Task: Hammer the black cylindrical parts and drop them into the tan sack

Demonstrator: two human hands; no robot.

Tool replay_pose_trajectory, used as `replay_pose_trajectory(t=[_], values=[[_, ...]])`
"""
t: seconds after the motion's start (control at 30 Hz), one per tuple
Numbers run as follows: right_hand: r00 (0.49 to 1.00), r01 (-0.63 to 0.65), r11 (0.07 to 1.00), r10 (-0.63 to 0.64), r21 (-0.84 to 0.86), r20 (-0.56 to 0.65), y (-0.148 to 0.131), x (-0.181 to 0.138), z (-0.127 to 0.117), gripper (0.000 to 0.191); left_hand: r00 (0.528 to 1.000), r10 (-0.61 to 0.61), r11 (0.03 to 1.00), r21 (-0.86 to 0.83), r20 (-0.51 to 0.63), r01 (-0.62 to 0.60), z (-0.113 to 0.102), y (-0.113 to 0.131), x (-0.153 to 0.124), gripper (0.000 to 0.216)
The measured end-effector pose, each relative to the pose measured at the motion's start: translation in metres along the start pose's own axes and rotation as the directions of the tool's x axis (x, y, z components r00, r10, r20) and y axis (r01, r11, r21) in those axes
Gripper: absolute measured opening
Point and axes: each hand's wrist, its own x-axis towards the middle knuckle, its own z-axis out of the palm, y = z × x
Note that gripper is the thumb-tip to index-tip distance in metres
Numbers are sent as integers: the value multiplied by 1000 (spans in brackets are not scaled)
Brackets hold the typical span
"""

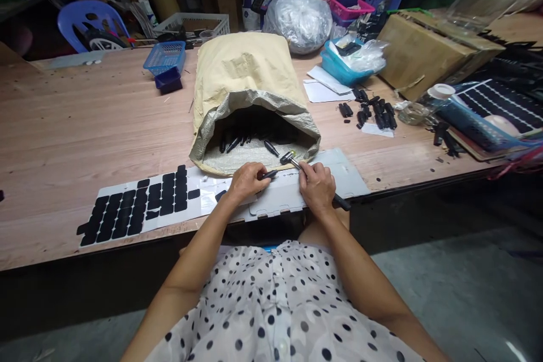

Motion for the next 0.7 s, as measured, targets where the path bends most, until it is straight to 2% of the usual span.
replay_pose_trajectory(t=[0.07,0.17,0.33,0.47,0.6,0.7], values=[[1000,1,1000,-1,-1,-2,0,0,-1,31,998,52,999,-6,-34,-52,10,-1,-7,7],[1000,4,1000,-4,0,6,1,1,0,31,995,65,997,-25,-81,-68,20,-5,-9,11],[1000,3,999,-4,41,27,7,5,-3,31,996,58,996,-68,-64,-63,23,-9,-5,13],[999,11,980,-18,198,32,8,-1,-15,34,996,38,995,-94,-80,-46,23,-9,-4,13],[995,29,924,-63,382,77,-1,-15,-30,37,996,-2,987,-159,-86,-11,23,-7,-3,14],[992,30,899,-82,438,100,-10,-23,-35,36,996,-30,980,-201,-83,12,21,-5,-3,13]])
